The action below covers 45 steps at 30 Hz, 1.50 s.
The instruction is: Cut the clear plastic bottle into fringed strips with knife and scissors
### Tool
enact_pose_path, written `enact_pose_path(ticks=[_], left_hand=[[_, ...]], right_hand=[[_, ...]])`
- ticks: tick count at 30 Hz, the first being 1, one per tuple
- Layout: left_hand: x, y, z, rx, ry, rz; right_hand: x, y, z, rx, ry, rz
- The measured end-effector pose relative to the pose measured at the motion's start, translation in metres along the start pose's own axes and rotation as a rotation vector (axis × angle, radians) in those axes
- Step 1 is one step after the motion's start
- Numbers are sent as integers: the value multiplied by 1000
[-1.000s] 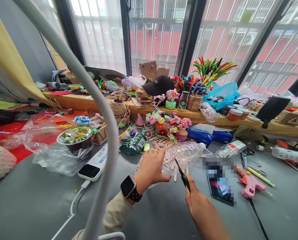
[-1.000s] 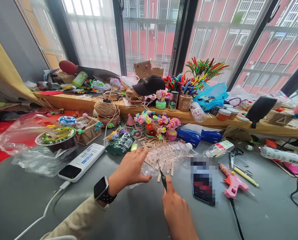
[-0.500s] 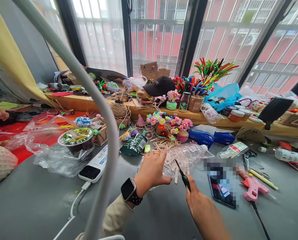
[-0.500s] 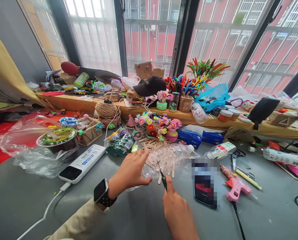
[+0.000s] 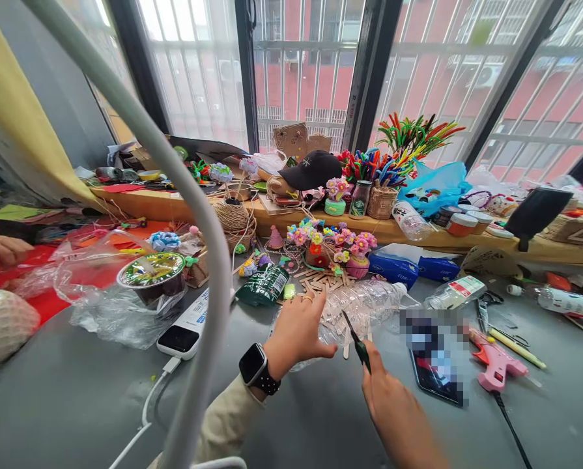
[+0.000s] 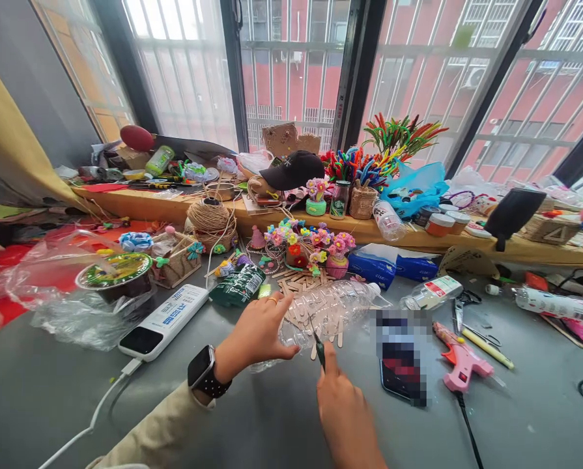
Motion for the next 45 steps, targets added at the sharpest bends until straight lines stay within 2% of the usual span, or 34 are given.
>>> enact_pose_path(ticks=[7, 14, 18, 27, 34, 45], left_hand=[[-2, -1, -1, 14, -5, -2], [2, 1, -3, 14, -11, 11], [2, 2, -2, 19, -16, -1], [1, 2, 0, 11, -20, 7], [1, 2, -1, 19, -21, -1], [1, 1, 0, -5, -13, -8]], right_hand=[[8, 7, 10, 83, 20, 14], [12, 4, 4, -55, -21, -28], [14, 5, -5, -41, -68, -60], [20, 8, -2, -70, -84, -47], [1, -2, -22, 35, -17, -73], [-1, -8, -10, -77, 98, -57]])
Point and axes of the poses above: each hand's wrist, its own y-axis away from the middle knuckle, its own z-axis out of the palm, x = y × z, the point moved 10 cm from there along -y, towards the middle knuckle, and after that the axes turned 3 degrees about y, right-handed, at the moved point
